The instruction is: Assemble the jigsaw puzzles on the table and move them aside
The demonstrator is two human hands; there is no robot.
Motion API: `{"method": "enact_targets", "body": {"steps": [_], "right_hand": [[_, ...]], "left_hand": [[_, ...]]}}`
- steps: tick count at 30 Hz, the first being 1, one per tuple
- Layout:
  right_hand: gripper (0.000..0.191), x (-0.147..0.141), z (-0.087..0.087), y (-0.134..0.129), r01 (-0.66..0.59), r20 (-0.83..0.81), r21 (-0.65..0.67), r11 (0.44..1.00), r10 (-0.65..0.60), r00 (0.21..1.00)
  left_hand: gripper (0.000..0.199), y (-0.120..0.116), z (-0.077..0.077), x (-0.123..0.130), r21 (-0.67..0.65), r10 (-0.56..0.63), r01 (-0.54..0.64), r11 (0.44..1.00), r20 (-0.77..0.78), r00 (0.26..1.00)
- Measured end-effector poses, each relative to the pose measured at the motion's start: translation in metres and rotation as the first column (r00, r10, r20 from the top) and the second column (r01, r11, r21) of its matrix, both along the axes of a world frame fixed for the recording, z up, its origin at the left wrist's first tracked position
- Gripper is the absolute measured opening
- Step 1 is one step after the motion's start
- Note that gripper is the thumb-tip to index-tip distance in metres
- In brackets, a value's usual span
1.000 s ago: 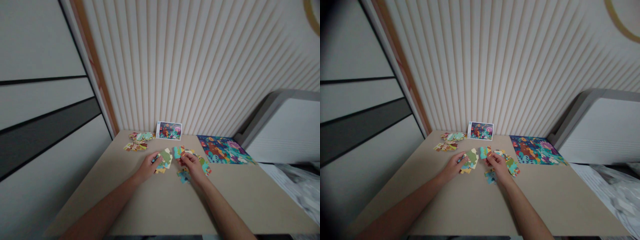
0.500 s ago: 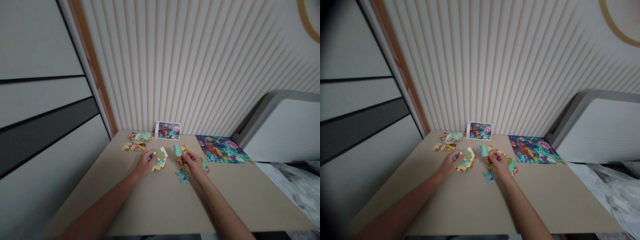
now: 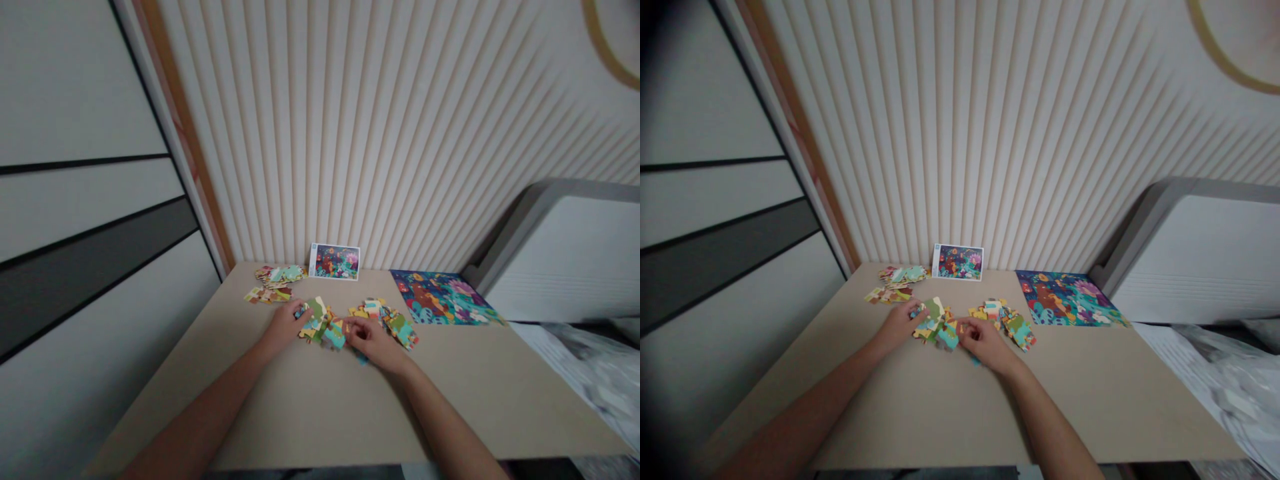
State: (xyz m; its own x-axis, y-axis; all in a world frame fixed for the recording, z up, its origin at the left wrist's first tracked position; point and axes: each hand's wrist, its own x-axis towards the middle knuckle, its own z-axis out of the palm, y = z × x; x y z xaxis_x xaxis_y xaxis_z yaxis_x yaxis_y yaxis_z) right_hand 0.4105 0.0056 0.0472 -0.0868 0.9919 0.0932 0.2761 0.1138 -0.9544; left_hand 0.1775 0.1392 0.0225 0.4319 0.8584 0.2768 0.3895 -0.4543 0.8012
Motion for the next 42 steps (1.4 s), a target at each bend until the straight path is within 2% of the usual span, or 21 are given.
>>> {"method": "enact_targets", "body": {"steps": [3, 6, 9, 13, 16, 20, 26, 29, 35, 42], "right_hand": [[0.037, -0.002, 0.002, -0.002, -0.033, 0.062, 0.027, 0.999, 0.031, 0.998], [0.037, -0.002, -0.002, -0.002, -0.04, 0.109, 0.053, 0.998, 0.034, 0.993], [0.04, -0.001, -0.008, 0.001, -0.03, 0.132, 0.076, 0.997, 0.02, 0.991], [0.047, -0.001, -0.014, 0.003, 0.008, 0.14, 0.116, 0.993, -0.025, 0.99], [0.047, 0.001, -0.014, 0.003, 0.017, 0.206, 0.166, 0.986, -0.052, 0.977], [0.048, 0.003, -0.013, 0.002, 0.028, 0.335, 0.242, 0.97, -0.111, 0.936], [0.072, -0.003, -0.014, 0.005, -0.039, 0.516, 0.299, 0.953, -0.127, 0.847], [0.075, -0.011, -0.015, 0.006, -0.027, 0.557, 0.301, 0.953, -0.153, 0.816], [0.082, -0.023, -0.012, 0.013, 0.008, 0.628, 0.206, 0.979, -0.138, 0.766], [0.094, -0.033, -0.006, 0.046, 0.024, 0.636, 0.072, 0.997, -0.065, 0.769]], "left_hand": [[0.034, -0.003, -0.002, -0.001, 0.051, -0.016, 0.018, 0.999, -0.055, 0.998], [0.053, -0.006, -0.003, -0.003, 0.138, -0.048, 0.065, 0.988, -0.122, 0.991], [0.075, -0.01, -0.003, -0.004, 0.239, -0.108, 0.178, 0.954, -0.28, 0.954], [0.088, -0.013, -0.005, -0.004, 0.262, -0.165, 0.281, 0.923, -0.389, 0.906], [0.082, -0.012, -0.005, -0.002, 0.245, -0.2, 0.303, 0.921, -0.368, 0.908], [0.074, -0.01, -0.006, 0.0, 0.214, -0.289, 0.347, 0.913, -0.262, 0.921], [0.08, -0.013, -0.009, 0.004, 0.147, -0.399, 0.425, 0.893, -0.178, 0.9], [0.082, -0.015, -0.011, 0.006, 0.164, -0.408, 0.434, 0.886, -0.168, 0.897], [0.093, -0.01, -0.021, 0.001, 0.203, -0.246, 0.31, 0.929, -0.288, 0.925], [0.089, 0.005, -0.029, -0.004, 0.14, -0.302, 0.326, 0.935, -0.169, 0.938]]}}
